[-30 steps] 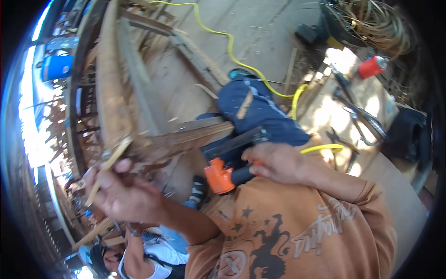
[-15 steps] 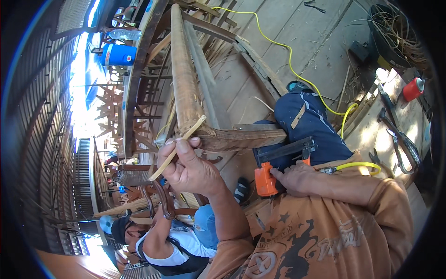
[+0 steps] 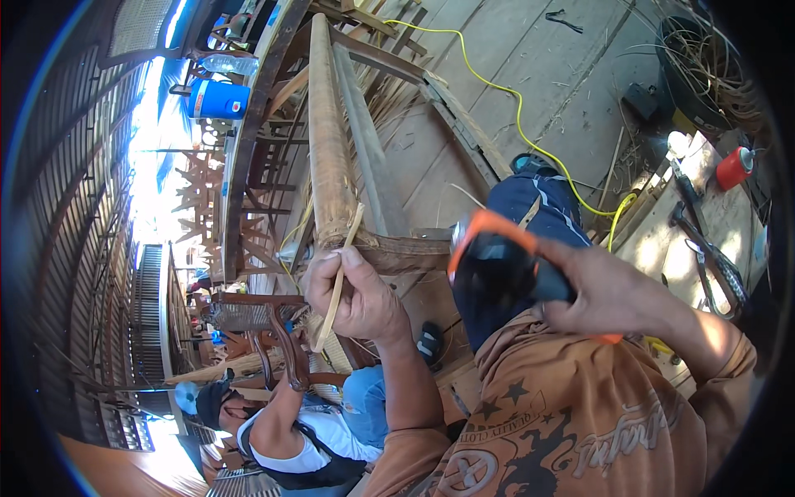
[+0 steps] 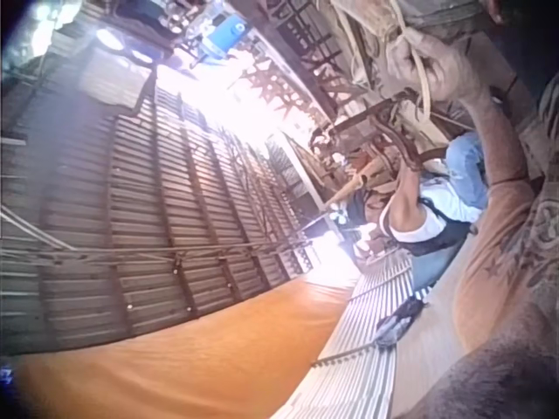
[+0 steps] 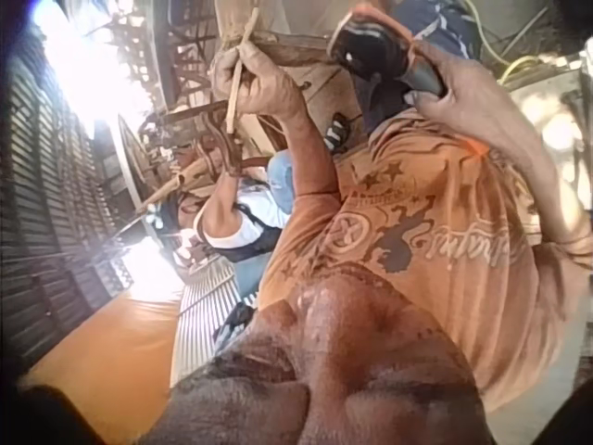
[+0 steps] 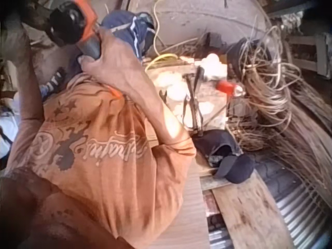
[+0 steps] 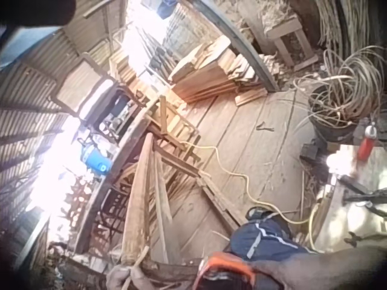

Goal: Attaching rattan strips to a wooden chair frame using tools like a hammer, pliers, and a staple gun.

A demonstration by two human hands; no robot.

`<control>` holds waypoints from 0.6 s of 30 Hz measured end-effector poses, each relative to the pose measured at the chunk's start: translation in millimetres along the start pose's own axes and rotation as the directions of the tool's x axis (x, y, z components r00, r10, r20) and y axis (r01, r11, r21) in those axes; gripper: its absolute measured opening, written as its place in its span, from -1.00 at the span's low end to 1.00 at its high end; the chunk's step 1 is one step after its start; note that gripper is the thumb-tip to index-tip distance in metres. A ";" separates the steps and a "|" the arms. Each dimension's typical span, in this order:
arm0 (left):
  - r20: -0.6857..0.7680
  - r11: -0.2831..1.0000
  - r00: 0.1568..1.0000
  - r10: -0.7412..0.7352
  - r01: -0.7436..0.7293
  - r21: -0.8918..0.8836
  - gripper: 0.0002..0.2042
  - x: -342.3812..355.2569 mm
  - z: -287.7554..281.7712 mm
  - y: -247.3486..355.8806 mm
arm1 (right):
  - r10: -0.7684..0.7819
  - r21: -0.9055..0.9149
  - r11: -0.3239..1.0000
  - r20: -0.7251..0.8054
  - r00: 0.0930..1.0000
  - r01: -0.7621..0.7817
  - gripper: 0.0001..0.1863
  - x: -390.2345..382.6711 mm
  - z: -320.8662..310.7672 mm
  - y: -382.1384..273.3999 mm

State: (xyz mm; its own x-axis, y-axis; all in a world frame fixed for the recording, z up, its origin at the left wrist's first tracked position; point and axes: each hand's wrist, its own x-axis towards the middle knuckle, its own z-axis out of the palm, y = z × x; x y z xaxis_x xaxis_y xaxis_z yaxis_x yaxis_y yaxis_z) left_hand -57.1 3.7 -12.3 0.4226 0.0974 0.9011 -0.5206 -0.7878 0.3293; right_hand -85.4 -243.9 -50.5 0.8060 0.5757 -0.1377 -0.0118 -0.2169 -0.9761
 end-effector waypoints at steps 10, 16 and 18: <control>0.038 0.993 0.997 0.064 -0.068 0.099 -0.89 3.0 5.5 3.2 | -0.122 0.991 0.087 -0.087 0.989 0.098 -0.68 35.7 12.9 16.8; 0.068 0.980 0.996 0.065 -0.077 0.183 -0.89 5.6 6.4 5.2 | -0.174 0.999 0.040 -0.010 0.985 0.017 -0.68 40.3 23.3 15.7; 0.065 0.981 0.997 0.039 -0.050 0.185 -0.90 5.5 6.4 5.6 | -0.168 0.998 0.062 0.009 0.986 0.002 -0.67 41.3 23.8 13.1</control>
State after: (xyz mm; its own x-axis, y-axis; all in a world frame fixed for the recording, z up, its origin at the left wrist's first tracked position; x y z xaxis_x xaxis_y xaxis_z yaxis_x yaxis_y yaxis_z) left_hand -53.0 -4.0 -7.3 0.4491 0.0270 0.8931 -0.3952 -0.8905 0.2257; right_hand -66.3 -204.1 -72.9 0.7915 0.6106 0.0265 -0.5898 0.7745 -0.2289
